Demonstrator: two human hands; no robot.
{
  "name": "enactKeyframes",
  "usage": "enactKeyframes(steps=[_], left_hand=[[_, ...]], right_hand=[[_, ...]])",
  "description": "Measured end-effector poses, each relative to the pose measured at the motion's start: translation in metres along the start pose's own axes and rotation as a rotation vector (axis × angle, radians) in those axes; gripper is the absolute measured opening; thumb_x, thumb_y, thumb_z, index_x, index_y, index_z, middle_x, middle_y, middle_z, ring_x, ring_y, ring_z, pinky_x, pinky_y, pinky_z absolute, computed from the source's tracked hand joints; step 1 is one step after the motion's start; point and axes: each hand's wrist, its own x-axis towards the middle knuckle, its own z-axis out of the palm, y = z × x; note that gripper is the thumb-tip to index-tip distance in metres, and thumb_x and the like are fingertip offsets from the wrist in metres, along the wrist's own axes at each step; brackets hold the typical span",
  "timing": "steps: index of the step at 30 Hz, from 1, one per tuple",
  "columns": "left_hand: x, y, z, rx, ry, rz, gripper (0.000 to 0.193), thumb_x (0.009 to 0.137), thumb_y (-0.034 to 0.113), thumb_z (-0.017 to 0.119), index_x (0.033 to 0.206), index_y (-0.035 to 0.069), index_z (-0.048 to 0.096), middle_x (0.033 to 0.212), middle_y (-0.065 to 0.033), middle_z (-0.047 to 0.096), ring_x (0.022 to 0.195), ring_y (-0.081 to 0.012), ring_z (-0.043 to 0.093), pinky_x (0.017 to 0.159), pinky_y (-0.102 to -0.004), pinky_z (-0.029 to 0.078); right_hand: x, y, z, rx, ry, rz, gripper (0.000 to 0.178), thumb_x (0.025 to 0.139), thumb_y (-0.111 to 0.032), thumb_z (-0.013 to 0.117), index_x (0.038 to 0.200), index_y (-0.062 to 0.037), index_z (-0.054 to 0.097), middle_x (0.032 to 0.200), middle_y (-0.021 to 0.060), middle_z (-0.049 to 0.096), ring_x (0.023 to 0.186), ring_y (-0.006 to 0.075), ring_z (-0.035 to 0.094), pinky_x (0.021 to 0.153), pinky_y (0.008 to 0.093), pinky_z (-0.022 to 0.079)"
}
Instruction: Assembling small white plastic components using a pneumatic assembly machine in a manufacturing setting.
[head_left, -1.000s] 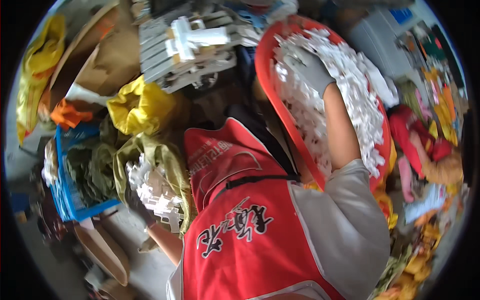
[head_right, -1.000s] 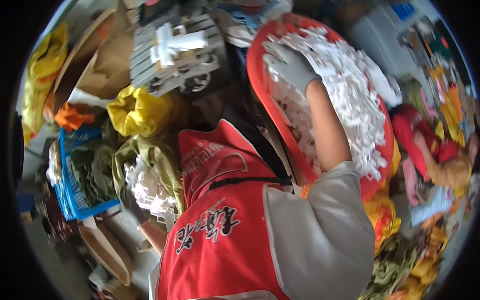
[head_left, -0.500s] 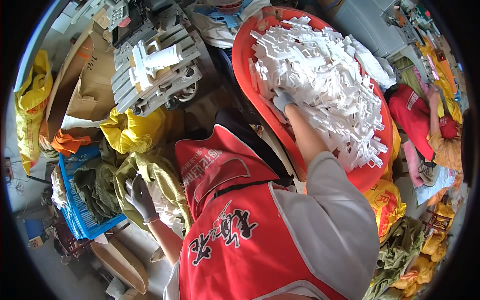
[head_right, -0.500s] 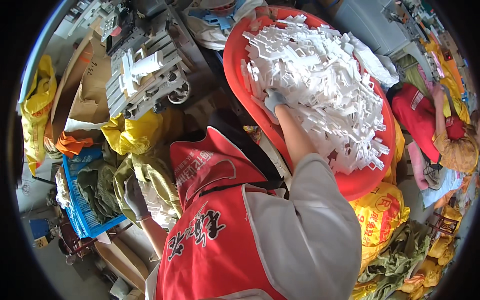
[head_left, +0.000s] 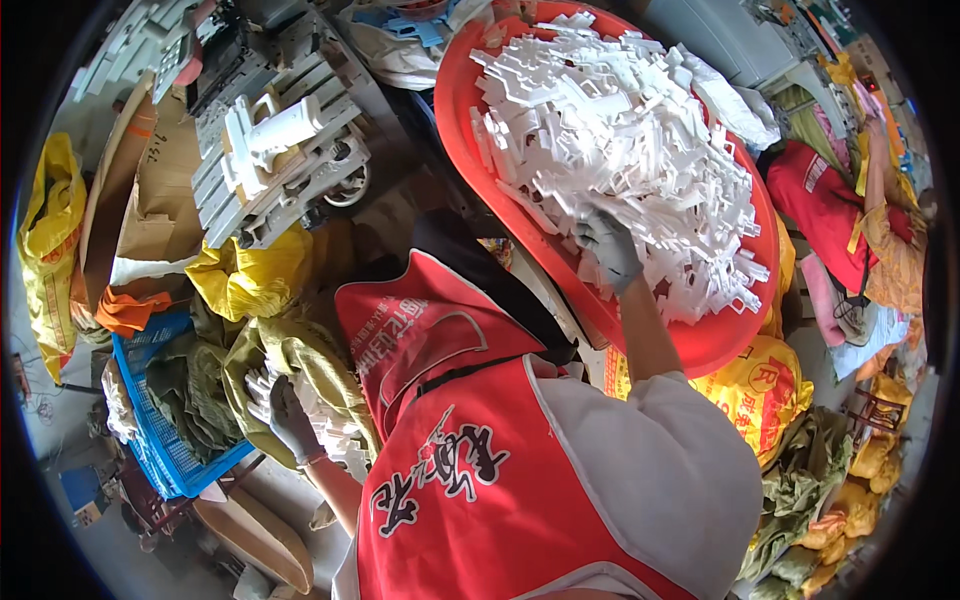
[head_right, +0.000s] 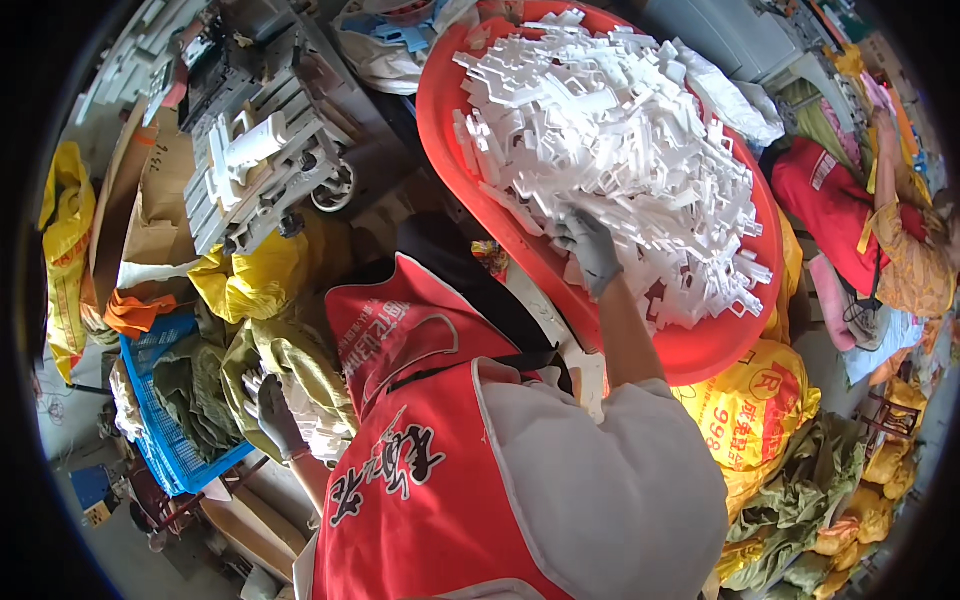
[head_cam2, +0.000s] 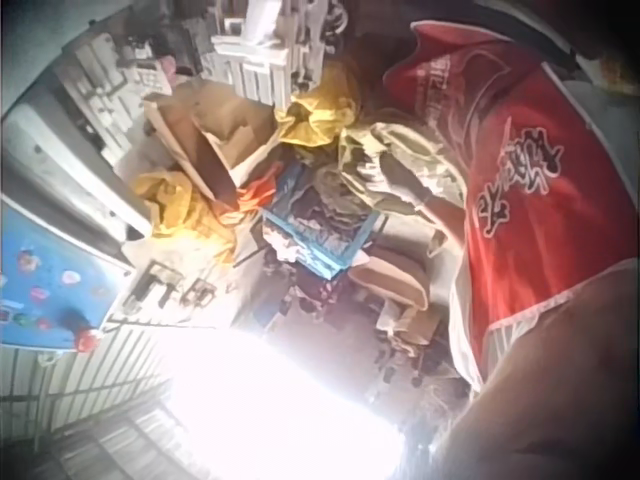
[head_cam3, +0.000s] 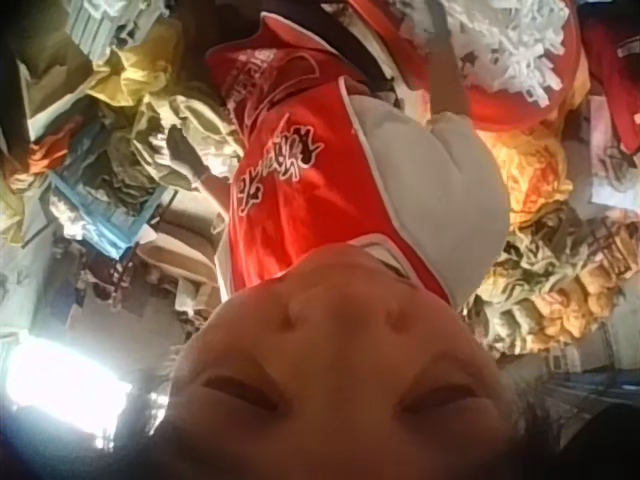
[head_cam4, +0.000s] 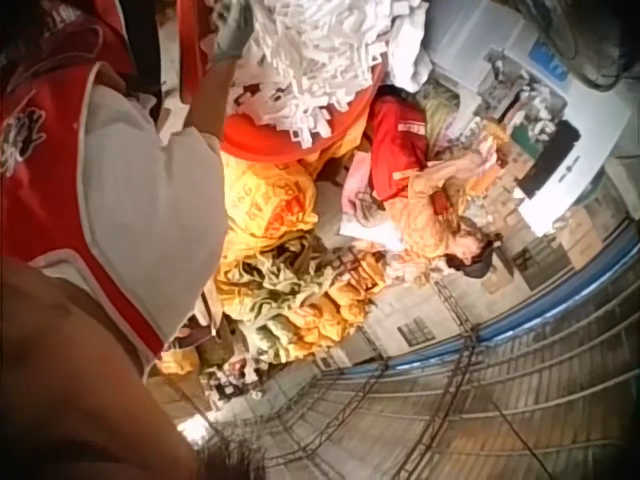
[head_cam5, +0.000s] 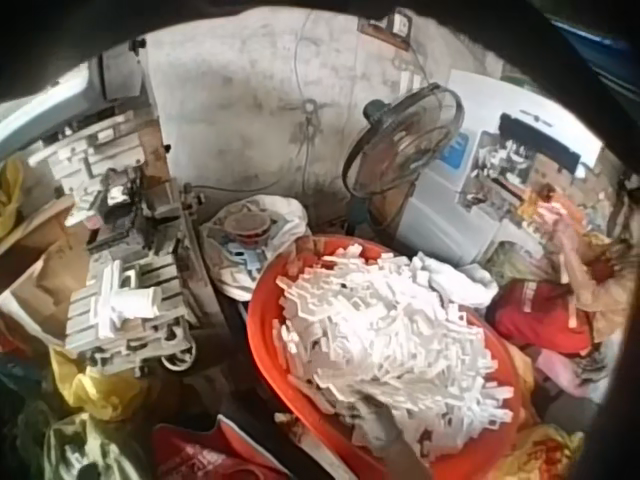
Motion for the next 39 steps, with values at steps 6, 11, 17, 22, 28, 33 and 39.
enactKeyframes(steps=[6, 11, 17, 22, 28, 33, 39], left_hand=[[0.02, 0.035, 0.012, 0.086, -0.05, 0.117, 0.027, 0.092, 0.014, 0.052, 0.112, -0.002, 0.061, 0.106, -0.0095, 0.065, 0.1, -0.0166, 0.059, 0.091, -0.0292, 0.044], [0.014, 0.006, 0.007, 0.092, -0.013, 0.216, 0.025, 0.091, 0.011, 0.053, 0.11, -0.003, 0.061, 0.106, -0.0102, 0.065, 0.1, -0.017, 0.058, 0.091, -0.0298, 0.044], [0.004, 0.001, 0.005, 0.587, 0.082, 0.374, 0.021, 0.084, 0.018, 0.06, 0.103, 0.013, 0.067, 0.135, -0.0209, 0.044, 0.132, -0.0326, 0.032, 0.109, -0.051, 0.009], [0.034, 0.08, 0.027, 0.125, -0.022, 0.395, 0.021, 0.084, 0.004, 0.055, 0.102, 0.0, 0.065, 0.096, -0.0131, 0.067, 0.089, -0.0236, 0.065, 0.08, -0.0306, 0.049], [0.065, 0.142, 0.016, 0.029, 0.062, 0.567, 0.021, 0.083, 0.004, 0.058, 0.103, 0.002, 0.064, 0.094, -0.0139, 0.066, 0.087, -0.0262, 0.065, 0.078, -0.0333, 0.05], [0.119, 0.205, 0.023, 0.012, 0.111, 0.782, 0.023, 0.081, 0.01, 0.062, 0.103, 0.003, 0.063, 0.101, -0.015, 0.064, 0.094, -0.0317, 0.06, 0.081, -0.0358, 0.048], [0.182, 0.249, 0.056, -0.015, -0.151, 0.829, 0.038, 0.076, 0.013, 0.067, 0.112, 0.003, 0.057, 0.104, -0.0166, 0.062, 0.097, -0.0336, 0.059, 0.084, -0.0378, 0.047]], right_hand=[[0.026, -0.057, -0.008, -0.55, 0.198, -0.532, 0.041, 0.09, -0.018, 0.053, 0.129, -0.0048, 0.047, 0.12, 0.0101, 0.057, 0.094, 0.0166, 0.059, 0.081, 0.0285, 0.049], [0.054, -0.013, -0.014, -1.623, 0.189, -0.226, 0.052, 0.082, -0.037, 0.054, 0.123, -0.0071, 0.044, 0.101, 0.0171, 0.062, 0.089, 0.0338, 0.062, 0.075, 0.0464, 0.048], [0.098, 0.088, -0.027, -1.655, 0.515, -0.315, 0.057, 0.089, -0.024, 0.046, 0.142, -0.0229, 0.026, 0.105, 0.013, 0.062, 0.083, 0.0316, 0.063, 0.069, 0.0433, 0.049], [0.138, 0.112, -0.054, -1.954, 0.78, -0.658, 0.052, 0.09, -0.023, 0.046, 0.14, -0.0257, 0.031, 0.101, 0.0127, 0.064, 0.077, 0.0314, 0.064, 0.062, 0.0434, 0.051], [0.058, 0.024, -0.018, -1.67, 0.201, -0.333, 0.065, 0.084, -0.03, 0.056, 0.141, -0.0137, 0.028, 0.118, 0.0202, 0.057, 0.099, 0.0337, 0.061, 0.08, 0.0406, 0.049], [0.042, 0.003, -0.02, -0.94, 0.097, -0.487, 0.054, 0.092, -0.022, 0.05, 0.138, -0.0016, 0.031, 0.134, 0.0193, 0.045, 0.12, 0.0275, 0.048, 0.097, 0.0332, 0.039], [0.007, -0.067, 0.048, -0.495, -0.054, -0.421, 0.05, 0.096, -0.025, 0.047, 0.139, -0.0022, 0.034, 0.134, 0.0086, 0.043, 0.11, 0.0148, 0.05, 0.093, 0.027, 0.04]])
